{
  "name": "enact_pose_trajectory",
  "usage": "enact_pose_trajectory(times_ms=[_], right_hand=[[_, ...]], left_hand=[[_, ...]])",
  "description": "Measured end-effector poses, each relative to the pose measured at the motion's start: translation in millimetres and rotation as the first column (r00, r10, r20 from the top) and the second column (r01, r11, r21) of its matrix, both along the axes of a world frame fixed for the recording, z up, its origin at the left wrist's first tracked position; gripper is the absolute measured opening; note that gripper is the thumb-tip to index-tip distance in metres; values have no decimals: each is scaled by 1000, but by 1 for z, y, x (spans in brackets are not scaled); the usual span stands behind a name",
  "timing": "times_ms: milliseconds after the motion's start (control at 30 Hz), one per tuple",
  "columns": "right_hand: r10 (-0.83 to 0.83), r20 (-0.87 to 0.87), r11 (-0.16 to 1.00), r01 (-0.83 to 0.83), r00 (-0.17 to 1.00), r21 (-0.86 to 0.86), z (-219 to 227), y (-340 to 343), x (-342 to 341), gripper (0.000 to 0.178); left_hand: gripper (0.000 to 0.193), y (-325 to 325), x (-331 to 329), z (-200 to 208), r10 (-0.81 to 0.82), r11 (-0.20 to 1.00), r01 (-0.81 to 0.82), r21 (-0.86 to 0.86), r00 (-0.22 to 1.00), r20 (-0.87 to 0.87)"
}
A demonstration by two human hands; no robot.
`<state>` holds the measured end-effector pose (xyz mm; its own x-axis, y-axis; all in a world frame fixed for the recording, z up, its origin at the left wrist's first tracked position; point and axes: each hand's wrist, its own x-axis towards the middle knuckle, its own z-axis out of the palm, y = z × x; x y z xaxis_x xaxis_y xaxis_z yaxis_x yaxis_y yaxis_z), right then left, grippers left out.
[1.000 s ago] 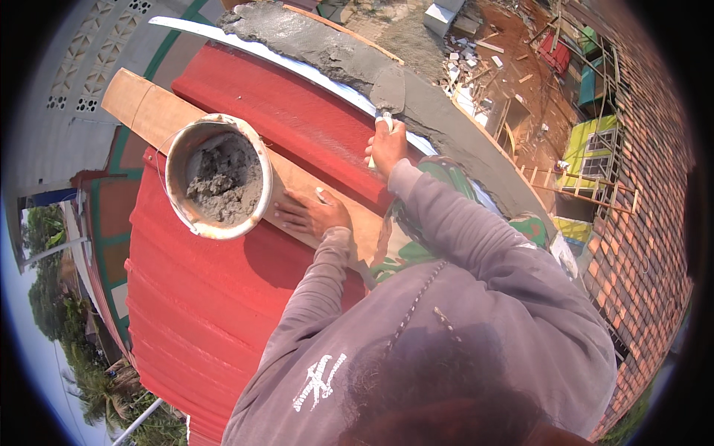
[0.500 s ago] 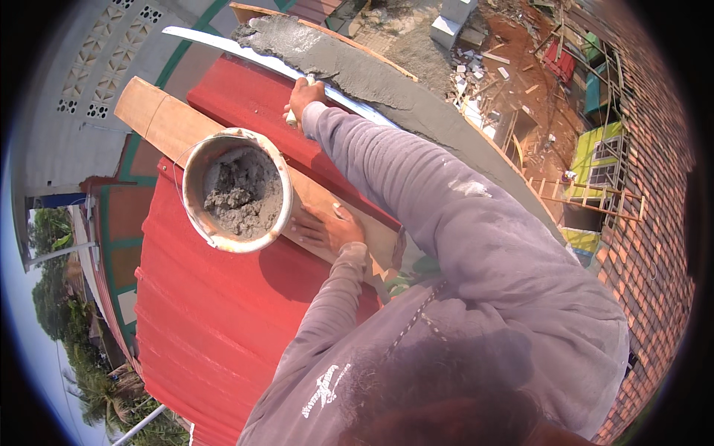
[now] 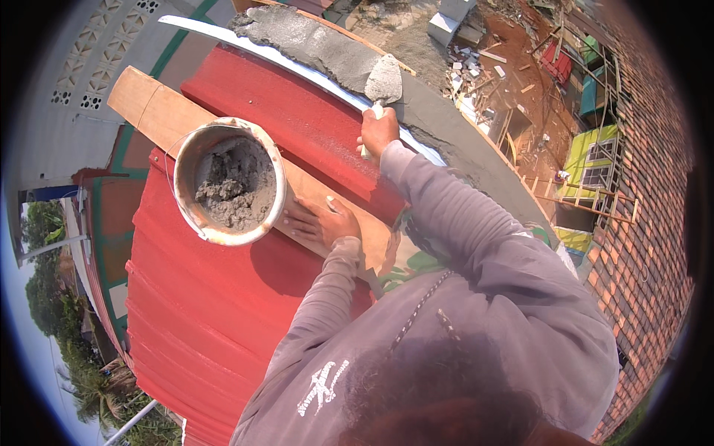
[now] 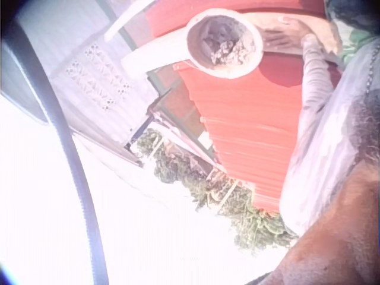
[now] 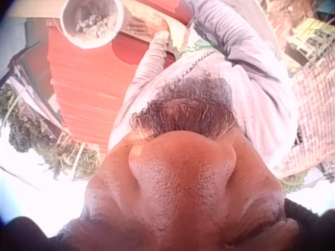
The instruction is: The person applies cement mortar along the edge of a roof ridge using a trowel, scooping the mixture from a bucket and smoothing it into place.
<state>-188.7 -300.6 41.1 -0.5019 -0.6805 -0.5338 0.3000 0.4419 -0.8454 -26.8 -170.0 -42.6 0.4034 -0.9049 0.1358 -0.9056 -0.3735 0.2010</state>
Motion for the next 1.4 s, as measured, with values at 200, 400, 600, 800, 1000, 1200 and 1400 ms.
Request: enact_pose_trajectory(times_ms=[200, 400, 600, 800, 1000, 1200, 1400], right_hand=[[393, -584, 896, -440, 710, 67, -2, 48, -91, 51], [624, -736, 648, -701, 263, 298, 47, -13, -64, 52], [609, -793, 603, -658, 16, 450, 80, -125, -9, 45], [697, -717, 569, -587, -29, 576, 82, -142, 6, 42], [708, -706, 591, -564, 21, 576, 80, -102, -8, 37], [763, -647, 544, -542, 1, 641, 76, -43, -30, 46], [751, -660, 568, -529, 20, 630, 58, 14, -62, 41]], left_hand=[[83, -4, -2, 0, -33, 999, 33, 39, 999, -1], [85, -2, 4, 6, -18, 1000, 18, -20, 999, -28], [85, -5, 3, 6, -14, 1000, 13, -7, 998, -57], [85, -5, 4, 2, -16, 1000, 15, -27, 999, -39], [85, -5, 5, 5, -13, 1000, 13, -15, 1000, -16], [84, -4, 4, 3, -27, 999, 26, -41, 999, -32], [83, -4, 2, 2, -36, 999, 35, -34, 999, -30]])
